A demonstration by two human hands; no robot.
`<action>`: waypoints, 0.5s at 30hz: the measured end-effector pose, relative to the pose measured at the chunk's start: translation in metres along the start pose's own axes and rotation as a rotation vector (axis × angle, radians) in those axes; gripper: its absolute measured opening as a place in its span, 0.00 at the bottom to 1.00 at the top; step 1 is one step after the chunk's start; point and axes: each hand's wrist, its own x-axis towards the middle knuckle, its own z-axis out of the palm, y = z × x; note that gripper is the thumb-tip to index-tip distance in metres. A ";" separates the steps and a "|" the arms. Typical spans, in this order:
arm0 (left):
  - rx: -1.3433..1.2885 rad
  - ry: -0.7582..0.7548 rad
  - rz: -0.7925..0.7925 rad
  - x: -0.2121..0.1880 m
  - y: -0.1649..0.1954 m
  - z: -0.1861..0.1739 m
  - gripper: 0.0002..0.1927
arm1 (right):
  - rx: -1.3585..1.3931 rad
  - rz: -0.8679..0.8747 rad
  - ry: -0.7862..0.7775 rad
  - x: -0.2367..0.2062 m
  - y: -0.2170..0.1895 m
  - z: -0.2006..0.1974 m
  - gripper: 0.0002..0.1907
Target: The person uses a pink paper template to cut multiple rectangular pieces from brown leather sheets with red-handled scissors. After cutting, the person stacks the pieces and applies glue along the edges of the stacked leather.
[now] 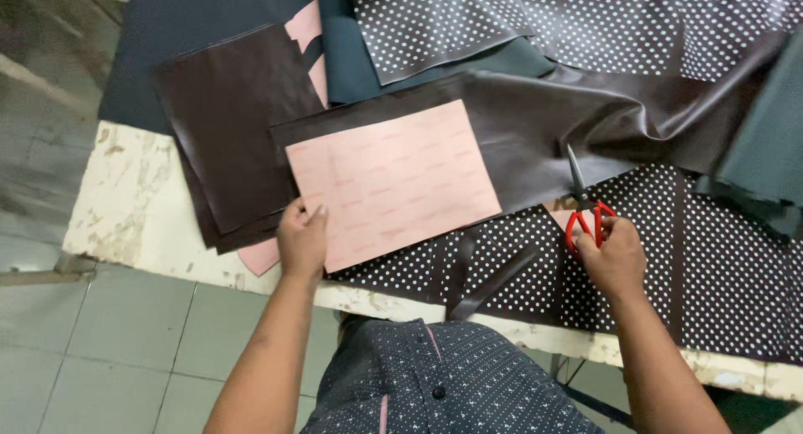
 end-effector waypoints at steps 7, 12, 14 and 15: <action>0.523 0.241 0.414 -0.009 -0.010 0.002 0.12 | -0.070 -0.220 0.194 0.009 -0.028 0.013 0.22; 0.421 0.286 0.176 -0.007 0.007 -0.001 0.20 | 0.250 -0.355 0.018 0.015 -0.083 0.038 0.18; 0.671 0.296 0.102 -0.005 0.015 -0.004 0.20 | 0.195 -0.334 -0.078 0.022 -0.116 0.049 0.22; 0.796 0.299 0.065 -0.003 0.018 -0.006 0.20 | 0.119 -0.369 -0.057 0.025 -0.128 0.053 0.24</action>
